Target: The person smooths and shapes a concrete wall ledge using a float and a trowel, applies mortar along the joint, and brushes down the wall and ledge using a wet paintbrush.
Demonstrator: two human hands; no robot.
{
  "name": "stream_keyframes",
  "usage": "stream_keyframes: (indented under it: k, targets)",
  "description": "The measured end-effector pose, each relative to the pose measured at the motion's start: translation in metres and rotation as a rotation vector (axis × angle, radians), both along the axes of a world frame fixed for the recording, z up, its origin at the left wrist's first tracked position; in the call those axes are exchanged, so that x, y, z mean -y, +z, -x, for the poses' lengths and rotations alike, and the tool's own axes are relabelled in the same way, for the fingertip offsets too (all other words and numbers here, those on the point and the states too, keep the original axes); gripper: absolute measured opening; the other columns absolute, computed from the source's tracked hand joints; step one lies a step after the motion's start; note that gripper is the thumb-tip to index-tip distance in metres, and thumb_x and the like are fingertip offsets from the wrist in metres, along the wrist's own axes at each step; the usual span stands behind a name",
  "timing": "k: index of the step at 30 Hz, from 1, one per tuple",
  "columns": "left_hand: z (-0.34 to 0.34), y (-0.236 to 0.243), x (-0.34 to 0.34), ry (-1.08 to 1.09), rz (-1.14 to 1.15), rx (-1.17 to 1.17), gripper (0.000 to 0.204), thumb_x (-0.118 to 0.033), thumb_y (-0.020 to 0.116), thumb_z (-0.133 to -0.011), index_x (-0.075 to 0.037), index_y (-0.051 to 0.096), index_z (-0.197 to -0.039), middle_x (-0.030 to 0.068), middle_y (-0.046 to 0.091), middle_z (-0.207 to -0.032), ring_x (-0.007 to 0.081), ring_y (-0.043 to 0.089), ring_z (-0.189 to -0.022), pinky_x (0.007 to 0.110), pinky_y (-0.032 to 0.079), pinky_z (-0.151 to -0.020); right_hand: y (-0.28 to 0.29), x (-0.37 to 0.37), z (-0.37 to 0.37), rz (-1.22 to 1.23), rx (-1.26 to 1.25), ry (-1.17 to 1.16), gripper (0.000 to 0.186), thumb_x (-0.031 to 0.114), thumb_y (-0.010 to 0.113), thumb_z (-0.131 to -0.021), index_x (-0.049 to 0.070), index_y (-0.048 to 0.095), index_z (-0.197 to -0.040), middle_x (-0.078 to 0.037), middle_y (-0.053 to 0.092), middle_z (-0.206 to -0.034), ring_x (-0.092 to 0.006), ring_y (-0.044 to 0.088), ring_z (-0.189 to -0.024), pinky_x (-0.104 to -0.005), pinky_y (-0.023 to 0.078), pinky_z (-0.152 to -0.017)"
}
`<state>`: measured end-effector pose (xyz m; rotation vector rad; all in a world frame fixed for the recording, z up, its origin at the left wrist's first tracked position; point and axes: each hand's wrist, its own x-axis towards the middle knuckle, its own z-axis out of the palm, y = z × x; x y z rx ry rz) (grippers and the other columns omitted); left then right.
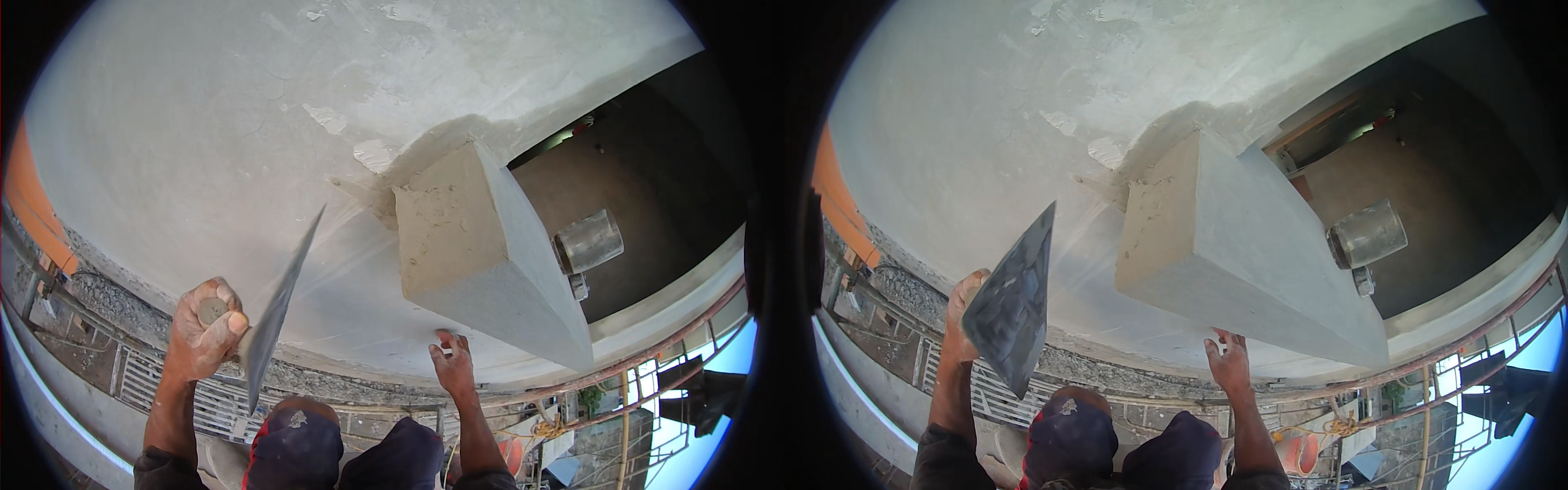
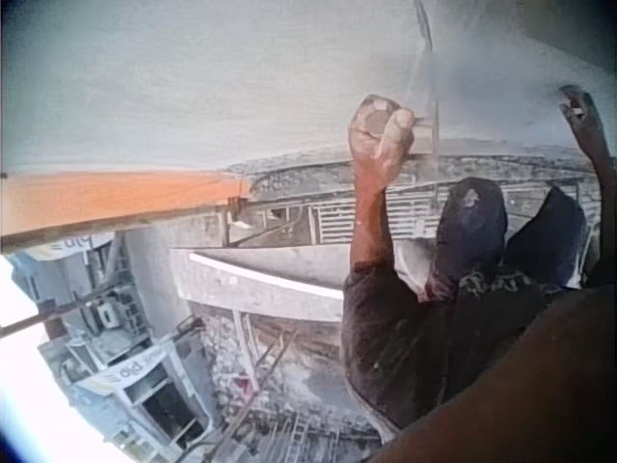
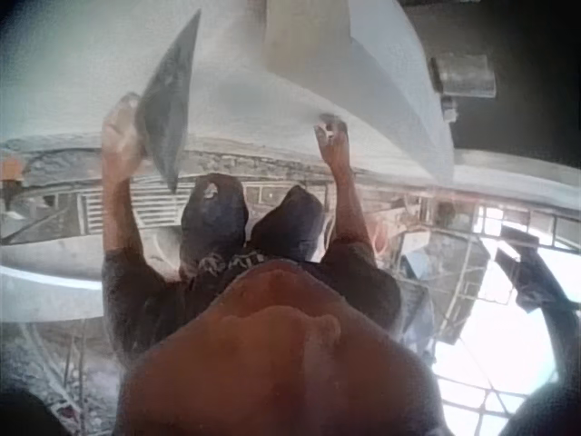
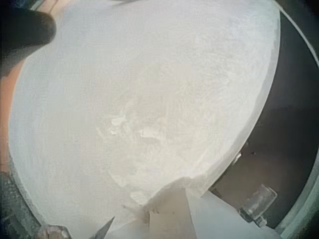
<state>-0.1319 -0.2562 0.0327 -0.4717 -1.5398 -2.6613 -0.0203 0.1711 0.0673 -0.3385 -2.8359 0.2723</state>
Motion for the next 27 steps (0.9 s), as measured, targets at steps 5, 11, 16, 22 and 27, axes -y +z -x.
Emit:
stream_keyframes:
  k: [5, 11, 16, 22, 27]
  targets:
    - [0.010, 0.022, -0.002, -0.185, 0.005, 0.142, 0.033, -0.028, 0.073, -0.086, -0.006, 0.050, -0.078, -0.0033, 0.047, -0.061, 0.0034, 0.041, -0.049, 0.021, 0.032, -0.042, -0.007, -0.019, 0.008, -0.129, 0.050, -0.062, 0.022, 0.016, 0.067, -0.084, 0.002, 0.062, -0.099, -0.012, 0.062, -0.086, -0.0278, 0.057, -0.092, -0.0399, 0.047, -0.081]
    - [0.010, 0.024, -0.004, -0.299, -0.099, 0.119, 0.031, -0.026, 0.074, -0.085, -0.007, 0.051, -0.077, -0.0034, 0.047, -0.061, 0.0040, 0.043, -0.051, 0.022, 0.035, -0.044, 0.007, -0.007, 0.016, -0.046, 0.041, -0.051, 0.015, 0.015, 0.067, -0.084, 0.002, 0.063, -0.089, -0.012, 0.065, -0.083, -0.0269, 0.058, -0.088, -0.0397, 0.046, -0.082]
    - [0.014, 0.017, -0.015, -0.175, -0.033, -0.074, 0.029, -0.022, 0.077, -0.081, -0.007, 0.052, -0.078, -0.0026, 0.051, -0.069, 0.0058, 0.049, -0.059, 0.022, 0.038, -0.050, 0.006, -0.009, 0.017, -0.007, 0.021, -0.026, 0.014, 0.015, 0.067, -0.085, 0.002, 0.063, -0.089, -0.012, 0.065, -0.083, -0.0255, 0.059, -0.087, -0.0376, 0.048, -0.080]
    - [0.019, 0.010, -0.019, -0.190, -0.014, -0.041, 0.028, -0.021, 0.077, -0.081, -0.008, 0.053, -0.079, -0.0025, 0.052, -0.070, 0.0057, 0.049, -0.060, 0.022, 0.039, -0.052, 0.011, -0.004, 0.016, 0.006, 0.063, -0.087, 0.015, 0.015, 0.067, -0.085, 0.002, 0.064, -0.090, -0.011, 0.064, -0.085, -0.0240, 0.059, -0.086, -0.0357, 0.048, -0.079]
    - [0.007, 0.017, -0.006, -0.181, -0.007, 0.088, 0.030, -0.025, 0.075, -0.084, -0.008, 0.051, -0.079, -0.0034, 0.050, -0.064, 0.0043, 0.045, -0.054, 0.021, 0.036, -0.048, 0.007, -0.001, 0.020, 0.023, 0.056, -0.066, 0.015, 0.016, 0.067, -0.085, 0.002, 0.065, -0.090, -0.012, 0.064, -0.084, -0.0240, 0.060, -0.085, -0.0358, 0.048, -0.079]
